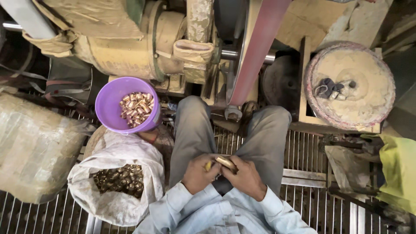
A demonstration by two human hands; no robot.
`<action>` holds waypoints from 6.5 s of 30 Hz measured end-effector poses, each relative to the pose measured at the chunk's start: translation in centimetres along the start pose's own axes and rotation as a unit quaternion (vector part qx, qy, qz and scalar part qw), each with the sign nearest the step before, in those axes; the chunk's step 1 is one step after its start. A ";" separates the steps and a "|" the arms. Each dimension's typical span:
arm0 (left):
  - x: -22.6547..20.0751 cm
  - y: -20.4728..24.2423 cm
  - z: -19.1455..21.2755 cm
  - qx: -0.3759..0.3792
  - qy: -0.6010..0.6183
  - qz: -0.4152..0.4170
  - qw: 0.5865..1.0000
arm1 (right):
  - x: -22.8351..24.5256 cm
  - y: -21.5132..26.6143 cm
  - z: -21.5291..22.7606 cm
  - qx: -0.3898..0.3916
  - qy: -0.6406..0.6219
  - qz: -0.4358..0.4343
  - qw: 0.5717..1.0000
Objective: The person sits on a metal grate floor and repeatedly takes small brass-colored metal parts from a white sack. They press each part against a vertical belt sander to smooth or polish it, then place the finished part into a purple bucket. The process is repeated continuously.
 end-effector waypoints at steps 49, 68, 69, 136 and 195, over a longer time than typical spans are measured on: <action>2.0 -3.9 -0.4 0.109 0.060 0.020 0.992 | -1.5 1.0 1.2 0.012 -0.088 0.107 0.990; 1.6 -4.3 2.4 -0.032 -0.023 0.150 0.988 | -1.1 0.6 3.7 -0.081 0.036 0.088 0.992; 1.8 -4.2 2.7 -0.055 -0.047 0.185 0.980 | -0.6 0.7 4.2 -0.096 0.049 0.114 0.988; 5.4 -7.0 -2.9 0.278 0.076 0.101 0.952 | -7.7 -2.7 4.1 0.155 -0.232 -0.077 0.957; 13.3 -16.8 -7.7 0.132 0.373 0.268 0.878 | -14.2 -14.3 5.8 -0.098 0.073 0.170 0.978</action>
Point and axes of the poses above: each hand's wrist, its own y-axis away from the middle knuckle, its own z-axis out of the back of the hand, x = y × z, the point moved 4 cm from there along -y, towards the middle knuckle, and after that the axes turned 4 degrees about y, right-handed, at the moved point
